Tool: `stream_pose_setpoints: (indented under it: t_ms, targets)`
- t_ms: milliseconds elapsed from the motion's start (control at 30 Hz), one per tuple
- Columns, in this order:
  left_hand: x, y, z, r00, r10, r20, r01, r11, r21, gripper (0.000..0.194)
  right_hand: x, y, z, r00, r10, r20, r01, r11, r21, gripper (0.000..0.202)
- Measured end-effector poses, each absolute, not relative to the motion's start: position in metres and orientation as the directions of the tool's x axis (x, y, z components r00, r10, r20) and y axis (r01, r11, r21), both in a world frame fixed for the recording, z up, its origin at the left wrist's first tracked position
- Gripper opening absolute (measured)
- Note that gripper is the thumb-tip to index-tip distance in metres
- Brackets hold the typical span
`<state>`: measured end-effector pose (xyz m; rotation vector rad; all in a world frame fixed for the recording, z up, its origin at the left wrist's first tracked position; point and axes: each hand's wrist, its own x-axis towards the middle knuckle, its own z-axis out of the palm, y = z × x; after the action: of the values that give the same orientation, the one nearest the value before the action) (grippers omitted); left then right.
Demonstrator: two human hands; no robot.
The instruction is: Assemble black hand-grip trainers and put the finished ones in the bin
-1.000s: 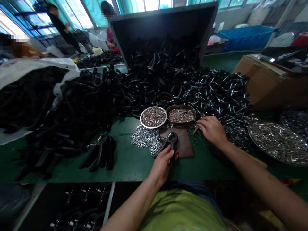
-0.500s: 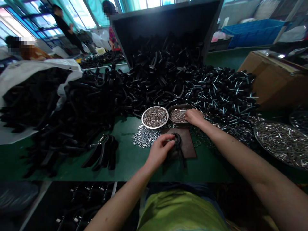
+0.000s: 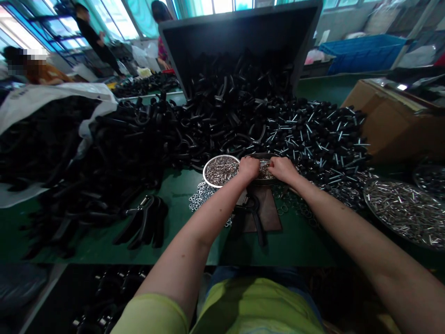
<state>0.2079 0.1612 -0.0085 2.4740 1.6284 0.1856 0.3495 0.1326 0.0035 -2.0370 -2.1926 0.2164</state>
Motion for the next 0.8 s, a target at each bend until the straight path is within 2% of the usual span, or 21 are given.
stream_pose_setpoints:
  t_ms: [133,300,400,500,567,633,700,800]
  targets:
    - [0.203,0.162,-0.010,0.386,0.922,0.005,0.886,-0.372,0.277,0.024,0.352,0.134,0.002,-0.083,0.996,0.018,0.953,0.085,-0.290,0.019]
    - [0.193,0.157,0.007,0.372,0.927,0.041,0.829,-0.352,0.434,0.022,0.354,0.137,-0.002,-0.103,0.994,0.028,0.890,0.104,-0.445,0.021]
    - [0.179,0.144,0.019,0.376,0.925,0.059,0.773,-0.349,0.530,0.020,0.356,0.137,-0.002,-0.081,0.996,0.036,0.834,0.087,-0.545,0.015]
    - [0.155,0.114,0.022,0.401,0.914,0.056,0.600,-0.308,0.738,0.019,0.352,0.125,0.001,-0.044,0.997,0.064,0.768,0.074,-0.636,0.014]
    - [0.138,0.086,0.019,0.415,0.909,0.049,0.439,-0.248,0.864,0.018,0.345,0.110,0.004,-0.055,0.996,0.076,0.667,0.093,-0.740,0.014]
    - [0.122,0.058,0.010,0.424,0.904,0.063,0.392,-0.246,0.887,0.013,0.335,0.092,0.005,-0.107,0.992,0.065,0.510,0.111,-0.853,0.014]
    - [0.113,0.033,-0.002,0.420,0.901,0.114,0.428,-0.307,0.850,0.007,0.325,0.075,0.002,-0.176,0.983,0.050,0.385,0.115,-0.916,0.014]
    - [0.109,0.011,-0.021,0.366,0.919,0.145,0.512,-0.329,0.793,0.003,0.313,0.061,-0.007,-0.251,0.966,0.068,0.407,0.169,-0.898,0.010]
